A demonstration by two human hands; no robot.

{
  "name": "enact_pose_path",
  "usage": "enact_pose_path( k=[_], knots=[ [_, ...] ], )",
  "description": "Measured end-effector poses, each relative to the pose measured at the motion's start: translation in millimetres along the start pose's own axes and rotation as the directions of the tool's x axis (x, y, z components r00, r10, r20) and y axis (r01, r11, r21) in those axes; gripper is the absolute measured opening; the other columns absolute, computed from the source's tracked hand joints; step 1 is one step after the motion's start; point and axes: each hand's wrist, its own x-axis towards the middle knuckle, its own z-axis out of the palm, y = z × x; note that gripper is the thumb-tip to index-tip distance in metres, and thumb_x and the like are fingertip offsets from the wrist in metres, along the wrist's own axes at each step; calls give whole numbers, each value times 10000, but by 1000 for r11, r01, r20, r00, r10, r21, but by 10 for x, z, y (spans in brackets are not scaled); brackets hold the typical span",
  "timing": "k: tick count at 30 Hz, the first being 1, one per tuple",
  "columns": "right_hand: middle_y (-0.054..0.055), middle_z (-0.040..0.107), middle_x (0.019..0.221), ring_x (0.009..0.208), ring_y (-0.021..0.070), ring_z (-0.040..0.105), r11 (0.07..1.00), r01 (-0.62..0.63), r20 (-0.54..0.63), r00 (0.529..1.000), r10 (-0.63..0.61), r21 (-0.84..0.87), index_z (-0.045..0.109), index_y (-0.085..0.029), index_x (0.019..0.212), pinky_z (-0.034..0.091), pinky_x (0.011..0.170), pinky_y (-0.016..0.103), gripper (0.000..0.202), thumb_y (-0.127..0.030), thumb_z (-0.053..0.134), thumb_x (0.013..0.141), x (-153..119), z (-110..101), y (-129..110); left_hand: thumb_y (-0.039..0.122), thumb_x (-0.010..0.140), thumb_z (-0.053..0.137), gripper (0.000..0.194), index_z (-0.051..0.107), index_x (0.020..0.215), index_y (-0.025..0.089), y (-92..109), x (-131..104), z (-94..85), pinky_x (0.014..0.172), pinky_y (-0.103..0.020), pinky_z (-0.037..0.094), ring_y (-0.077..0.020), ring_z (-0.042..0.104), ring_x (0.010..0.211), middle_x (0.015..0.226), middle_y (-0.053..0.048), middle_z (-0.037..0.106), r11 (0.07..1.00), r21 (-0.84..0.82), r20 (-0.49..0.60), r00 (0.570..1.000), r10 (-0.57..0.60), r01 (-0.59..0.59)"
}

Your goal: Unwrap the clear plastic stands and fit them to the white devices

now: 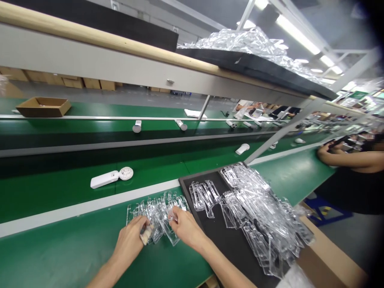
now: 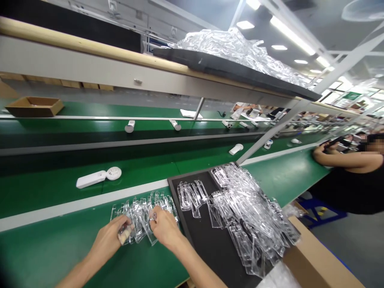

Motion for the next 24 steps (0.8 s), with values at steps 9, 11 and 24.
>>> enact_pose_path(
  k=[9,11,24],
  knots=[
    [36,661,747,651,162,611,980,-156,-48,986,163,122,556,-189,947,351,544,222,193,-126,465,789,40,117,64,246,865,330,155,485,863,239,187,24,-474,543,-245,324,-201,622,678,897,-20,670,958,208,-40,980,-195,199],
    [13,659,731,619,130,601,964,-188,-55,978,202,188,536,-186,970,353,519,197,196,-135,453,800,121,184,126,225,872,306,188,491,907,220,222,22,-484,547,-264,337,-237,642,697,902,-60,676,904,382,1,979,-206,190],
    [127,659,956,892,256,628,970,-235,-147,959,241,57,588,-157,1049,405,712,297,250,-130,482,825,263,411,98,-75,738,284,380,590,833,130,55,-45,-577,646,-332,399,-239,596,776,812,-98,635,766,639,-37,992,119,-68]
  ],
)
